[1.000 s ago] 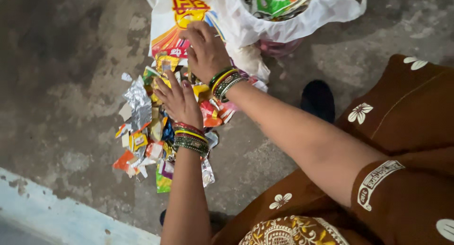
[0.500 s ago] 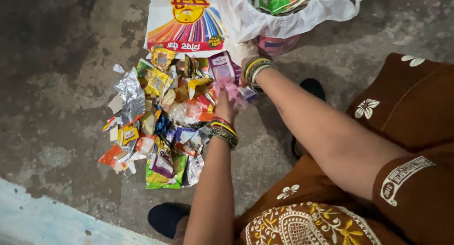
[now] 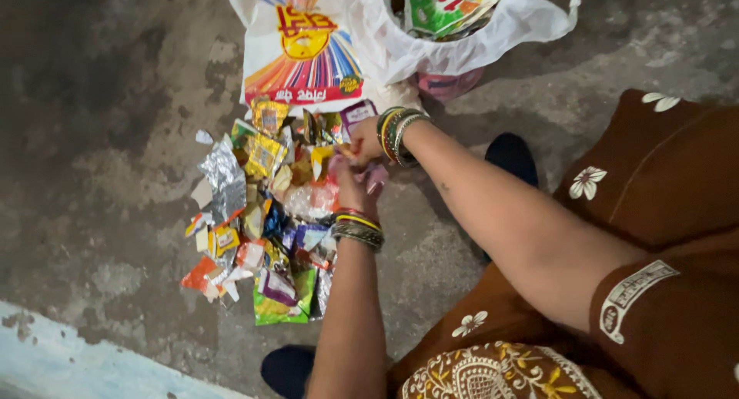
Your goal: The person sorts a pile of small, colorful wrappers and packaging debris on the floor, picking up handfuls and placing them into a white plastic bag. The person repeatedly scoops items from the floor and transfers them into the bag.
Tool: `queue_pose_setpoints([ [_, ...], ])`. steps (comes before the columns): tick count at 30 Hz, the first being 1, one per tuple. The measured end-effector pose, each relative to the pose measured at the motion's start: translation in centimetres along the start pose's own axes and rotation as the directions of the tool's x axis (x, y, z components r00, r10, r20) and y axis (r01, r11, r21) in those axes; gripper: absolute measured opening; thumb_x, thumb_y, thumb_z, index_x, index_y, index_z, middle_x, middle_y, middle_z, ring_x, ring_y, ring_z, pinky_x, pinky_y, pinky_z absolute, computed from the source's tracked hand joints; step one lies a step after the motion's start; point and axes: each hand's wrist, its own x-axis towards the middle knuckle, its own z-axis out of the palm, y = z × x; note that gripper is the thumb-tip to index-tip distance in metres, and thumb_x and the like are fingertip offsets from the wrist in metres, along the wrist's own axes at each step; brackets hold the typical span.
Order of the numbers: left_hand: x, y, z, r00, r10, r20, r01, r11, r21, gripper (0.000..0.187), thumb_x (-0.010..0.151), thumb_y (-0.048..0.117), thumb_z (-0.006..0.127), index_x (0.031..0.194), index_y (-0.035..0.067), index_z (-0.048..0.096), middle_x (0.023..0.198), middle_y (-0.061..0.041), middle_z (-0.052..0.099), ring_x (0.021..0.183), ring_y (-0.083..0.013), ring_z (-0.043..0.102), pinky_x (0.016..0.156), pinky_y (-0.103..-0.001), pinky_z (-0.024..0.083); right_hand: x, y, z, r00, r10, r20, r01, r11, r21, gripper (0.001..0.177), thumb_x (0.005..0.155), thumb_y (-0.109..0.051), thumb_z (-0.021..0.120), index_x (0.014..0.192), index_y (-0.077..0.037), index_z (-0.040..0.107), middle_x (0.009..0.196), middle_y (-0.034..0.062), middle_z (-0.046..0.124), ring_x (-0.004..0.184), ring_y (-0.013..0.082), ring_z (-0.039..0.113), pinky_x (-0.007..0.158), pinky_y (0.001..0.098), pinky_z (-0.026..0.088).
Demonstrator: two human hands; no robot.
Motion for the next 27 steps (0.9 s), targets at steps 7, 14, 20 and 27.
queue_pose_setpoints([
  [7, -3.5, 8.1, 4.9, 0.964, 0.265, 0.031, -0.264, 0.964, -0.037, 0.062, 0.096, 0.035, 0.05, 0.156, 0.028, 0.035, 0.153, -0.001, 0.047, 0.139, -0.0206, 0.043, 0.103, -0.056, 0.037, -7.4, -5.4, -6.3, 0.994, -0.039, -0.104, 0.073, 0.936, 0.344, 0.022, 0.079, -0.015, 0.075, 0.101, -0.012, 0.071, 0.091, -0.0008, 0.074, 0.082, 0.01, 0.07, 0.065, 0.0327, 0.06],
  [14, -3.1, 12.3, 12.2, 0.874, 0.429, 0.231, -0.432, 0.901, -0.039, 0.064, 0.099, 0.013, 0.049, 0.159, 0.022, 0.03, 0.161, -0.007, 0.039, 0.142, -0.0225, 0.043, 0.108, -0.051, 0.042, -12.4, -3.3, -12.7, 0.891, -0.065, -0.45, 0.303, 0.822, 0.481, 0.072, 0.074, 0.0, 0.078, 0.139, -0.017, 0.05, 0.113, 0.0063, 0.07, 0.09, 0.015, 0.072, 0.069, 0.0336, 0.064],
  [20, -3.8, 12.6, 18.0, 0.864, 0.397, 0.31, -0.424, 0.905, 0.022, 0.071, 0.094, 0.011, 0.056, 0.158, 0.021, 0.028, 0.161, -0.006, 0.035, 0.139, -0.0224, 0.046, 0.108, -0.051, 0.045, -15.8, 0.0, -16.0, 0.757, -0.02, -0.653, 0.51, 0.642, 0.572, 0.103, 0.071, 0.013, 0.076, 0.157, -0.026, 0.033, 0.112, 0.011, 0.069, 0.083, 0.0177, 0.069, 0.063, 0.0317, 0.06],
  [27, -3.1, 11.9, 22.7, 0.956, 0.223, 0.191, -0.218, 0.975, -0.048, 0.068, 0.093, 0.043, 0.062, 0.152, 0.018, 0.04, 0.142, -0.008, 0.051, 0.123, -0.0311, 0.057, 0.095, -0.048, 0.051, -14.4, 5.0, -17.2, 0.547, -0.249, -0.8, 0.694, 0.668, 0.266, 0.065, 0.083, 0.012, 0.066, 0.144, -0.011, 0.058, 0.107, 0.0037, 0.07, 0.093, 0.0132, 0.066, 0.08, 0.0287, 0.055],
])
